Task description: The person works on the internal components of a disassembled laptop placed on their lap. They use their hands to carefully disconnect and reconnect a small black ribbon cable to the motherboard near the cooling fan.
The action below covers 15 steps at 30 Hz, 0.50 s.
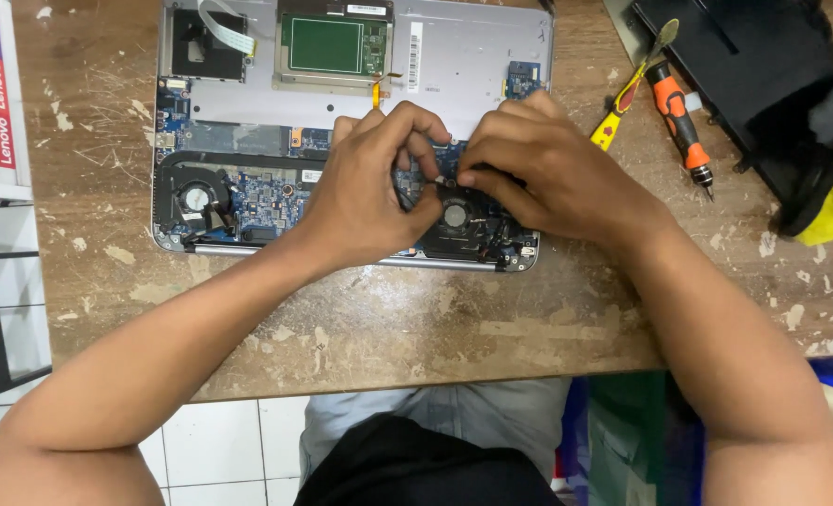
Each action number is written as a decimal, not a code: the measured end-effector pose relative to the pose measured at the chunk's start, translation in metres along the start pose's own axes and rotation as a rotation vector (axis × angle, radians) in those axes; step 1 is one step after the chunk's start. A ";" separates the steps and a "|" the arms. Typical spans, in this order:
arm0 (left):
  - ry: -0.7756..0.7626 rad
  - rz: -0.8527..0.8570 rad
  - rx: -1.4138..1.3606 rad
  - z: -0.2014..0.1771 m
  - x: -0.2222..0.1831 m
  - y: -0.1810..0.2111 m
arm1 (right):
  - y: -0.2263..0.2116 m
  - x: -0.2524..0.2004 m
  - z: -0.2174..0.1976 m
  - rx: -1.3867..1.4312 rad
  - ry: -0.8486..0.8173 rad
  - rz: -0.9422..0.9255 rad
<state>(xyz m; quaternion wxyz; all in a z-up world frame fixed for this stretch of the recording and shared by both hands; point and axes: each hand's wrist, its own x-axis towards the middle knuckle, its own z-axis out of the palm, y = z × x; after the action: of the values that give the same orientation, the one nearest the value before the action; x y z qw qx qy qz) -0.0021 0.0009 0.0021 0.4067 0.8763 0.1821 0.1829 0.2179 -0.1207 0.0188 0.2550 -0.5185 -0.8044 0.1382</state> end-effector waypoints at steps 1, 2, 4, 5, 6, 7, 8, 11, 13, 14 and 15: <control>-0.001 -0.002 0.000 0.001 0.000 -0.001 | -0.001 0.000 -0.001 0.002 0.000 0.000; -0.003 0.001 0.008 0.001 0.000 -0.001 | -0.002 0.000 -0.003 0.070 0.025 -0.012; -0.007 0.007 0.017 0.001 0.000 -0.001 | -0.004 0.002 -0.004 0.138 0.053 -0.024; 0.001 0.014 0.013 0.001 0.000 -0.001 | -0.005 0.002 -0.003 0.091 0.036 -0.025; 0.010 0.022 0.010 0.002 0.001 -0.001 | -0.007 0.003 -0.002 0.043 0.018 -0.025; 0.008 0.022 0.010 0.002 0.001 -0.001 | -0.007 0.004 -0.006 0.044 0.020 -0.024; 0.012 0.017 0.007 0.002 0.001 -0.001 | -0.007 0.004 -0.009 0.085 -0.025 -0.016; 0.019 0.021 0.005 0.002 0.001 -0.002 | -0.005 0.003 -0.017 0.165 -0.075 -0.007; 0.020 0.032 0.008 0.003 0.000 -0.004 | -0.003 0.002 -0.017 0.203 -0.075 -0.006; 0.017 0.022 0.009 0.003 0.000 -0.005 | -0.002 0.002 -0.016 0.217 -0.082 -0.004; 0.014 0.015 0.010 0.004 0.000 -0.005 | -0.001 0.001 -0.015 0.228 -0.088 -0.003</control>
<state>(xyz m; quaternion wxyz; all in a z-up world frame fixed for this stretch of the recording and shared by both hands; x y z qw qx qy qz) -0.0010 0.0020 -0.0040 0.3997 0.8784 0.1794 0.1912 0.2247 -0.1206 0.0321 0.2769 -0.4785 -0.7945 0.2511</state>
